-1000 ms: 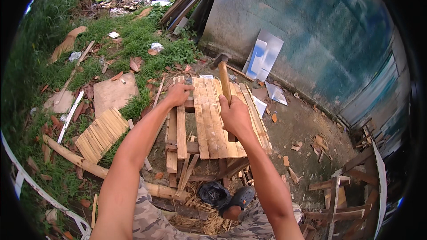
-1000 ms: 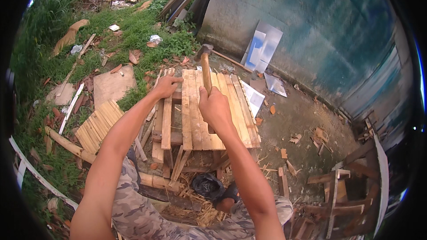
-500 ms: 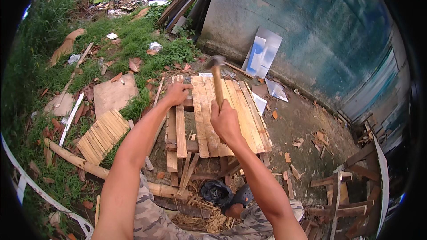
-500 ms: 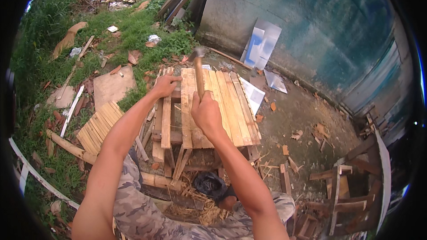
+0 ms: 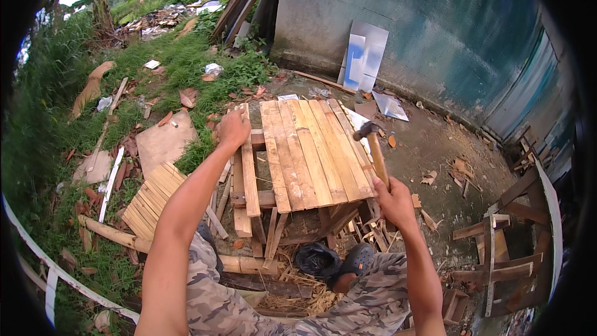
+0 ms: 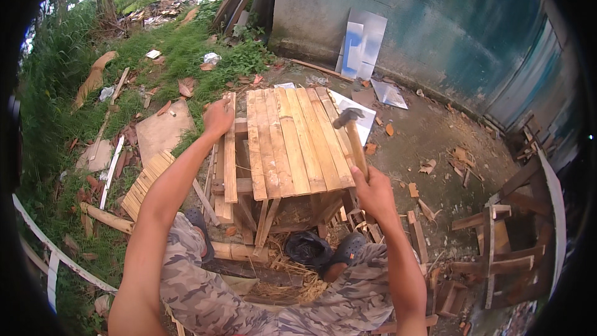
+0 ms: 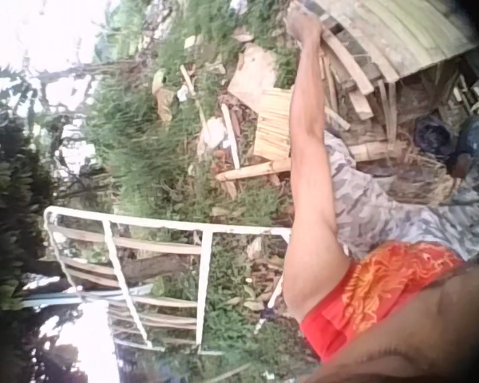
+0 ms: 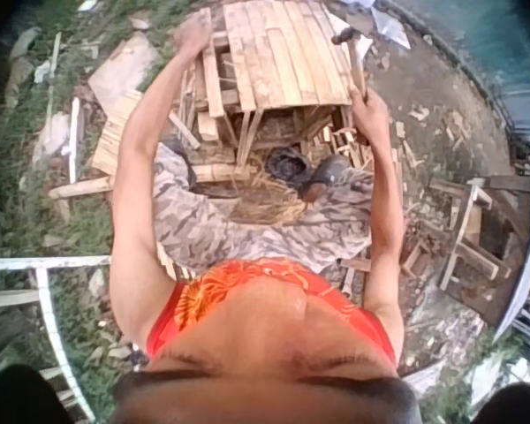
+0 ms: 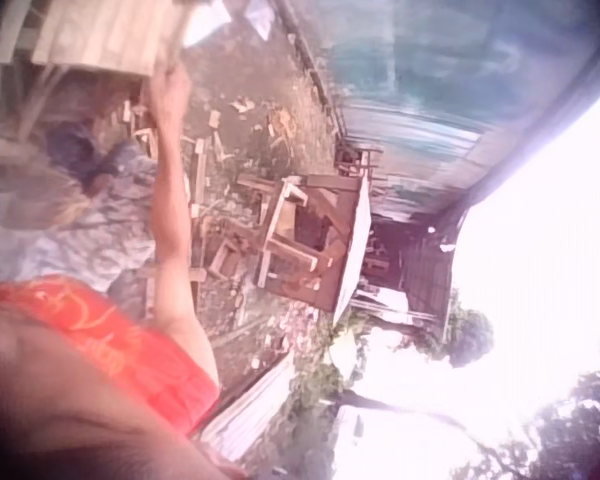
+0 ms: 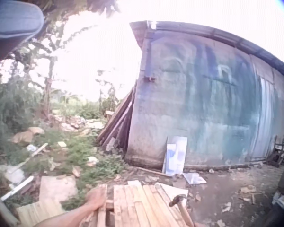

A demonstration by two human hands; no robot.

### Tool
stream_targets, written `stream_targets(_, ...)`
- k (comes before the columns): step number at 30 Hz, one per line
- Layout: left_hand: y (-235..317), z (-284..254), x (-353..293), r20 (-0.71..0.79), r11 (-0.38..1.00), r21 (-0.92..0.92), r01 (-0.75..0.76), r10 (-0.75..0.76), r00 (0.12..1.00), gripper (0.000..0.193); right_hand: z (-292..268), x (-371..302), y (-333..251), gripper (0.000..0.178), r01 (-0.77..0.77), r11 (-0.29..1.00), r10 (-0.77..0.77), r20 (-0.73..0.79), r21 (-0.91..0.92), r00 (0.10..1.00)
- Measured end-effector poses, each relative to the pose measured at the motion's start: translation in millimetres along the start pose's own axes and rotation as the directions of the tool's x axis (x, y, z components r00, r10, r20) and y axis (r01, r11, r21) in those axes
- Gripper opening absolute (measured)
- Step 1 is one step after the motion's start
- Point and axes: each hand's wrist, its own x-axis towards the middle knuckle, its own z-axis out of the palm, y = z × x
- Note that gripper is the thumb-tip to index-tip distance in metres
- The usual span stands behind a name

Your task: The person sits on the ground and uses a hammer to drive nails into wooden planks, assembling a small wooden structure. The person repeatedly picks up nails from a black bag and hammers them into the planks.

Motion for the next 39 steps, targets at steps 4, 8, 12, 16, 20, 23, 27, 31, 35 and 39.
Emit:
stream_targets(4, 6, -38, -9, 0.078, 0.985, 0.128, 0.114, -0.125, 0.989, 0.037, -25, -18, 60, 0.034, -0.085, 0.946, 0.133, -0.137, 0.313, 0.982)
stream_targets(8, 14, -69, -12, 0.452, 0.971, 0.239, 0.005, -0.116, 0.884, 0.037, -38, -15, 81, 0.038, -0.132, 0.868, 0.267, -0.225, 0.479, 0.937)
stream_targets(12, 29, -72, -27, 0.55, 0.969, 0.23, 0.093, -0.208, 0.809, 0.045, -40, -11, 78, 0.041, -0.176, 0.828, 0.324, -0.199, 0.533, 0.925)
stream_targets(16, 44, -73, -46, 0.338, 0.894, 0.436, -0.101, -0.059, 0.939, 0.035, -34, -16, 68, 0.04, -0.19, 0.833, 0.282, -0.103, 0.52, 0.954)
stream_targets(20, 59, -90, -66, 0.513, 0.858, 0.239, -0.455, 0.286, 0.809, 0.027, -28, -23, 58, 0.038, -0.169, 0.856, 0.213, -0.036, 0.489, 0.976)
stream_targets(23, 66, -109, -90, 0.687, 0.774, 0.026, -0.633, 0.446, 0.573, 0.025, -24, -28, 50, 0.037, -0.154, 0.859, 0.184, -0.013, 0.488, 0.983)
stream_targets(27, 73, -119, -122, 0.662, 0.738, 0.038, -0.673, 0.486, 0.571, 0.022, -14, -37, 38, 0.035, -0.121, 0.885, 0.121, 0.029, 0.45, 0.992)
stream_targets(31, 80, -121, -131, 0.623, 0.789, 0.12, -0.603, 0.413, 0.664, 0.02, -3, -46, 25, 0.034, -0.081, 0.915, 0.045, 0.099, 0.394, 0.994)
stream_targets(35, 70, -129, -126, 0.402, 0.92, 0.148, -0.364, 0.28, 0.872, 0.021, 4, -53, 16, 0.035, -0.063, 0.94, 0.002, 0.18, 0.334, 0.984)
stream_targets(39, 35, -162, -102, 0.246, 0.583, 0.788, -0.198, -0.002, 0.969, 0.024, 4, -58, 15, 0.037, -0.042, 0.949, -0.024, 0.204, 0.314, 0.979)
